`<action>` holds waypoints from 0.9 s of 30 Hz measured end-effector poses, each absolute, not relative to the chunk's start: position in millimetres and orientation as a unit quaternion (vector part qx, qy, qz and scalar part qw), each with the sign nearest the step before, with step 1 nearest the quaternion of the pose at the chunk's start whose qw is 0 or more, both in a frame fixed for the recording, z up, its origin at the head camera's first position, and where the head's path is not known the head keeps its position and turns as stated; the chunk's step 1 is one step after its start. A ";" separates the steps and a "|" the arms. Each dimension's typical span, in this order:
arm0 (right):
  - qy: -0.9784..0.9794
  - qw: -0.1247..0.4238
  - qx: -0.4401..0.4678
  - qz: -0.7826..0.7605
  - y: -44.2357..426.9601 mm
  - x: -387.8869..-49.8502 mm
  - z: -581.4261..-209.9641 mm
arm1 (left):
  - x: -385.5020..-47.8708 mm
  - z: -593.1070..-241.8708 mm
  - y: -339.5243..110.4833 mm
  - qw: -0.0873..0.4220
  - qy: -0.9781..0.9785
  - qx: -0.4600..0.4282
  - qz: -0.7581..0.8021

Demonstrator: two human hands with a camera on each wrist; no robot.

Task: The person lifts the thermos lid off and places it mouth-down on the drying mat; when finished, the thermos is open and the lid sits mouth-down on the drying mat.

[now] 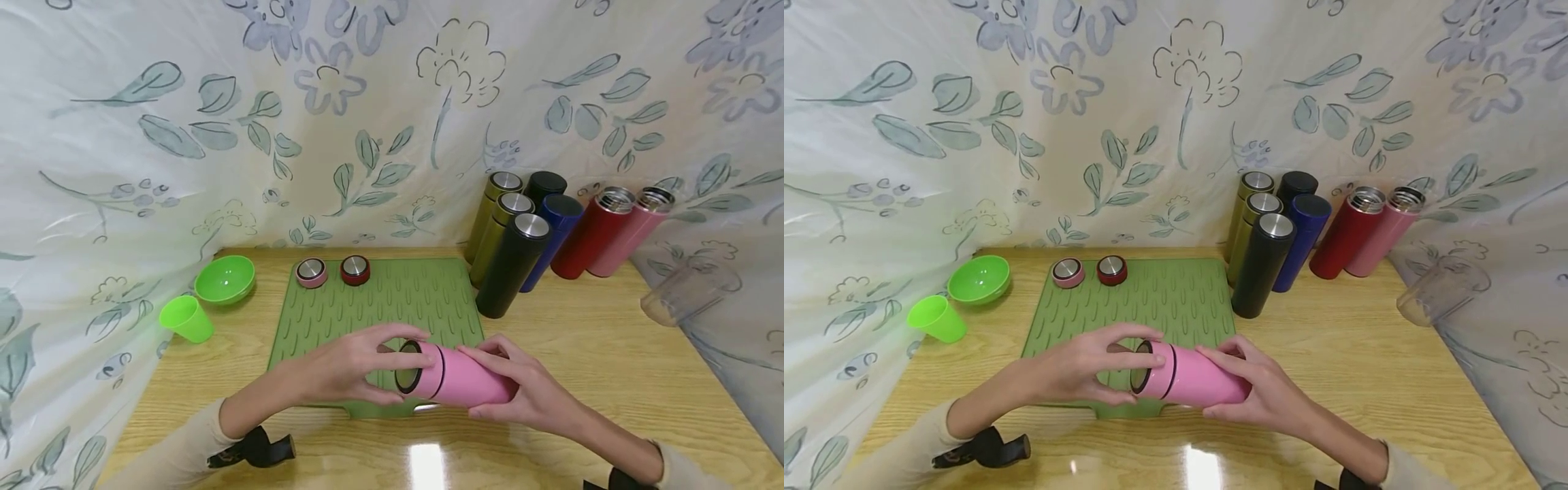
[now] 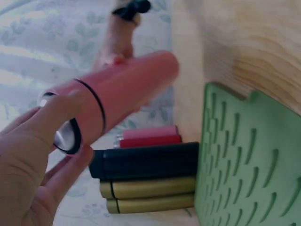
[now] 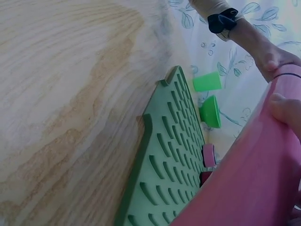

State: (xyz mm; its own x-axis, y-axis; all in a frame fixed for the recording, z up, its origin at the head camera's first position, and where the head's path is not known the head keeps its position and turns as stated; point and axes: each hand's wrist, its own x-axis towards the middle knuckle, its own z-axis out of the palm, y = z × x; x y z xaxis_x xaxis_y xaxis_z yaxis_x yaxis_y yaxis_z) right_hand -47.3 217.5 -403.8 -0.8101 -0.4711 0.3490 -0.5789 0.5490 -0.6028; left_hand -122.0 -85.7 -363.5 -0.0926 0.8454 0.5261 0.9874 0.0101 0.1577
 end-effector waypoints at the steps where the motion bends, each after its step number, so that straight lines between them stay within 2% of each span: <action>1: -0.877 0.073 0.300 0.369 217.7 -47.2 -404.1 | -122.4 -363.7 -85.8 0.143 -0.696 -0.659 -0.246; 8: -0.874 0.073 0.300 0.375 218.2 -48.8 -406.3 | -123.3 -365.4 -85.9 0.118 -0.709 -0.639 -0.276; 15: -0.882 0.082 0.292 0.361 218.9 -50.4 -407.4 | -126.9 -367.4 -85.3 0.180 -0.684 -0.671 -0.223; 22: -0.881 0.101 0.303 0.348 217.1 -48.9 -410.0 | -124.5 -369.7 -86.7 0.153 -0.702 -0.653 -0.238; 27: -0.881 0.092 0.301 0.353 217.5 -48.6 -409.1 | -123.9 -370.8 -87.3 0.171 -0.688 -0.668 -0.225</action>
